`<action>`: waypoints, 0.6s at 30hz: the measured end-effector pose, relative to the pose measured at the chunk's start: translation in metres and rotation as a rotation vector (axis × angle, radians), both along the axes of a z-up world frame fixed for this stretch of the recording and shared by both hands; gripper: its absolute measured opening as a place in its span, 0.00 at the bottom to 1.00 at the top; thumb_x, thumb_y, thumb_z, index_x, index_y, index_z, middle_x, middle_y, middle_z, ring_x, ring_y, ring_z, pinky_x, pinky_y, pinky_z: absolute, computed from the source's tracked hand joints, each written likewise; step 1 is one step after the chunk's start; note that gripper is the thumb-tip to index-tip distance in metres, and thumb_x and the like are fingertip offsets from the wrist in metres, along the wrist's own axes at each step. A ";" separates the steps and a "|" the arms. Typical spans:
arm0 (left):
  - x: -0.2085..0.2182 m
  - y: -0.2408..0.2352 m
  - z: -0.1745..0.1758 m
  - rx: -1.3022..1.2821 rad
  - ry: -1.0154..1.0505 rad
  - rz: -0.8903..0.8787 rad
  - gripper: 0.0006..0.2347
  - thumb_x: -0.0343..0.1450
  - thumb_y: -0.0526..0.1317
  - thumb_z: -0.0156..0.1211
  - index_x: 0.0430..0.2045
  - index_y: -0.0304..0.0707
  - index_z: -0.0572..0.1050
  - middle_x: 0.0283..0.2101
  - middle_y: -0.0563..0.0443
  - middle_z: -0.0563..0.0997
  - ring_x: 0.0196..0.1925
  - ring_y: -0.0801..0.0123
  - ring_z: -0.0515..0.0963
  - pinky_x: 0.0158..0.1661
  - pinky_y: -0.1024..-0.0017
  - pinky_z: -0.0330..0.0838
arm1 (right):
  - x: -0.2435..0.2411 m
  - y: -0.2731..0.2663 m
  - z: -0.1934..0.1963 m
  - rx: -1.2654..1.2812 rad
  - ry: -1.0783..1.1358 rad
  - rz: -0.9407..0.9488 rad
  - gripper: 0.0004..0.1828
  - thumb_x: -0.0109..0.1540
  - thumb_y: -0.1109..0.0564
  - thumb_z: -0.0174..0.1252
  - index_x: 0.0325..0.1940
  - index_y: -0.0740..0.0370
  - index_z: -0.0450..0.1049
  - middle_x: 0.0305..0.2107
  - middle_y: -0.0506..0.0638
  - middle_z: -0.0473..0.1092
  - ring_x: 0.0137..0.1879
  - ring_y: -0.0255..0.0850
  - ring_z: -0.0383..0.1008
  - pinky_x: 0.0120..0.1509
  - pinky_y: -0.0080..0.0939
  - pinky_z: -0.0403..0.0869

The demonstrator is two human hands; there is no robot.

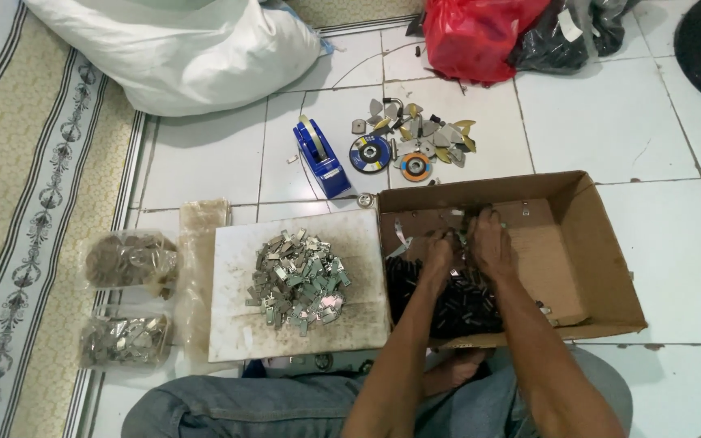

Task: Sorting and arranging small metal brackets or clips from a cardboard box onto a flat surface for inspection or counting.

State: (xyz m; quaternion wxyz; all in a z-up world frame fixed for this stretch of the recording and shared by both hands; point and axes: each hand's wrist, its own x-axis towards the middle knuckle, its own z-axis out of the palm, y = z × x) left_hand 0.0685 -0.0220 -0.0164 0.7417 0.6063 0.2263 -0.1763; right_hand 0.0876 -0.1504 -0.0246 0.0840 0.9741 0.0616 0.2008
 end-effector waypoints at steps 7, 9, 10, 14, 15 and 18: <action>-0.002 -0.041 -0.014 0.028 -0.139 0.052 0.23 0.77 0.47 0.50 0.63 0.29 0.68 0.57 0.26 0.73 0.58 0.46 0.73 0.57 0.50 0.68 | 0.027 -0.013 -0.038 1.016 0.137 -0.032 0.16 0.73 0.57 0.45 0.41 0.76 0.69 0.29 0.69 0.68 0.37 0.59 0.73 0.41 0.55 0.71; -0.010 -0.053 -0.016 0.061 -0.150 0.048 0.20 0.78 0.50 0.48 0.62 0.42 0.71 0.55 0.36 0.76 0.55 0.51 0.76 0.53 0.54 0.73 | 0.028 -0.020 -0.050 1.104 0.129 -0.056 0.17 0.75 0.57 0.44 0.42 0.76 0.69 0.30 0.68 0.69 0.38 0.56 0.72 0.42 0.54 0.71; -0.009 -0.060 -0.024 0.022 -0.186 0.087 0.19 0.79 0.48 0.47 0.63 0.42 0.72 0.56 0.39 0.76 0.54 0.57 0.75 0.54 0.56 0.72 | 0.029 -0.020 -0.053 1.066 0.031 -0.114 0.19 0.75 0.54 0.45 0.34 0.67 0.68 0.23 0.59 0.65 0.32 0.47 0.65 0.35 0.48 0.65; -0.022 -0.071 0.005 -0.018 -0.265 0.200 0.17 0.81 0.44 0.44 0.63 0.41 0.71 0.53 0.39 0.75 0.52 0.60 0.75 0.55 0.59 0.72 | 0.045 -0.047 -0.106 0.923 -0.243 -0.165 0.23 0.78 0.51 0.48 0.29 0.60 0.70 0.20 0.54 0.64 0.30 0.38 0.64 0.33 0.38 0.67; -0.029 -0.066 0.025 -0.023 -0.268 0.212 0.17 0.81 0.44 0.44 0.63 0.41 0.71 0.53 0.39 0.75 0.52 0.60 0.75 0.55 0.59 0.72 | 0.043 -0.042 -0.090 0.918 -0.241 -0.153 0.23 0.78 0.51 0.48 0.29 0.60 0.70 0.20 0.54 0.64 0.30 0.38 0.64 0.33 0.38 0.67; -0.055 -0.047 0.081 -0.037 -0.269 0.276 0.16 0.81 0.43 0.44 0.61 0.43 0.73 0.52 0.36 0.76 0.53 0.57 0.76 0.55 0.58 0.71 | 0.021 -0.014 -0.027 0.822 -0.307 -0.061 0.18 0.79 0.53 0.54 0.36 0.63 0.71 0.24 0.58 0.65 0.34 0.53 0.74 0.40 0.48 0.75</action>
